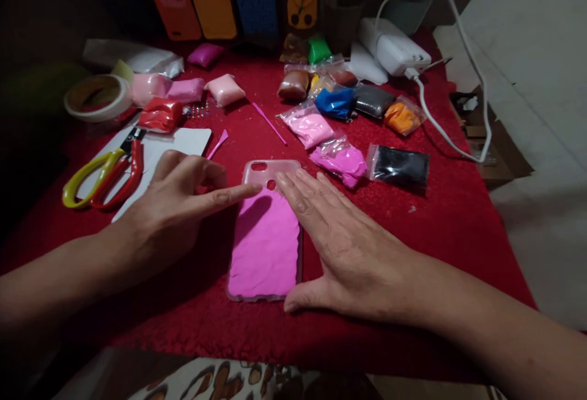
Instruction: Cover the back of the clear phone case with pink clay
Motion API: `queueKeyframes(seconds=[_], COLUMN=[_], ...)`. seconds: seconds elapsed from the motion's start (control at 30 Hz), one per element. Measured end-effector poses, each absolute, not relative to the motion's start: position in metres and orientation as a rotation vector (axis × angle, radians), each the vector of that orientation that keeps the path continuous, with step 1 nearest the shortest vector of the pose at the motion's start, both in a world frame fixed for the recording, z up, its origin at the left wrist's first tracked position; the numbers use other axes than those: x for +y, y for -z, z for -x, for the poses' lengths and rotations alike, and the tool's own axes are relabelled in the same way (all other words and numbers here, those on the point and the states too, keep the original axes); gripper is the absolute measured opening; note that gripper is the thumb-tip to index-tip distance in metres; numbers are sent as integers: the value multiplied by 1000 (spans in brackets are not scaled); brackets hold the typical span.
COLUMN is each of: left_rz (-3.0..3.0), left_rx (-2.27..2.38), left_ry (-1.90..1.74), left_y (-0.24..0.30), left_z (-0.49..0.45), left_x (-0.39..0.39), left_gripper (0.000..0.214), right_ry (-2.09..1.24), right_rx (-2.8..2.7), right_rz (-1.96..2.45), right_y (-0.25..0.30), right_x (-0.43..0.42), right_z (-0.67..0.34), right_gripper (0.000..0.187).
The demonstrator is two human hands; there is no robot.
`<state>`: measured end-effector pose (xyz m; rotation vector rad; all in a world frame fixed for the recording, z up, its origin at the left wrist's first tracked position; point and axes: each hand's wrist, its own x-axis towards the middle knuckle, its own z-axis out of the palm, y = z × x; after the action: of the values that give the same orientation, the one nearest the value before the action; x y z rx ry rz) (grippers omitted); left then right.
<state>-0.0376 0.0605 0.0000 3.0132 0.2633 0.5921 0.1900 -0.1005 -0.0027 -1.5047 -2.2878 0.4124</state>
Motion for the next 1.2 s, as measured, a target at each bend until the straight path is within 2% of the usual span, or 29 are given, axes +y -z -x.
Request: queueKeyframes(seconds=[0.1,0.3,0.37,0.73,0.97,1.1,1.2], left_rz=[-2931,-2817,-2809,-3097,-3037,-2947,-2882], left_rx=[263,1,-21,-69,211,181,201], left_ry=[-653,-116,-72,-205,-141,-33,-81], left_y=[-1,-19,-28,-16,-24,-24,-17], left_z=[43,56,58,53,81,98,99], left_x=[66,70,67,40,32,15,4], left_gripper=[44,65,63,47,60,68,63], right_ry=[-434,-406,-390,-386,-389,-408,-431], right_rx=[-2287,-2299,-2306,-2315,-2317,-2316,-2314], right_rz=[1519,1514,1515,1520,1470,1461,1469], right_y=[2,2,2,5,7,5,5], right_x=[-100,-100,-100,-97,-99,-98,-97], right_z=[-190,-192,-192,-191,-194,-193,-192], right_gripper=[119,121,124,128,127,124,125])
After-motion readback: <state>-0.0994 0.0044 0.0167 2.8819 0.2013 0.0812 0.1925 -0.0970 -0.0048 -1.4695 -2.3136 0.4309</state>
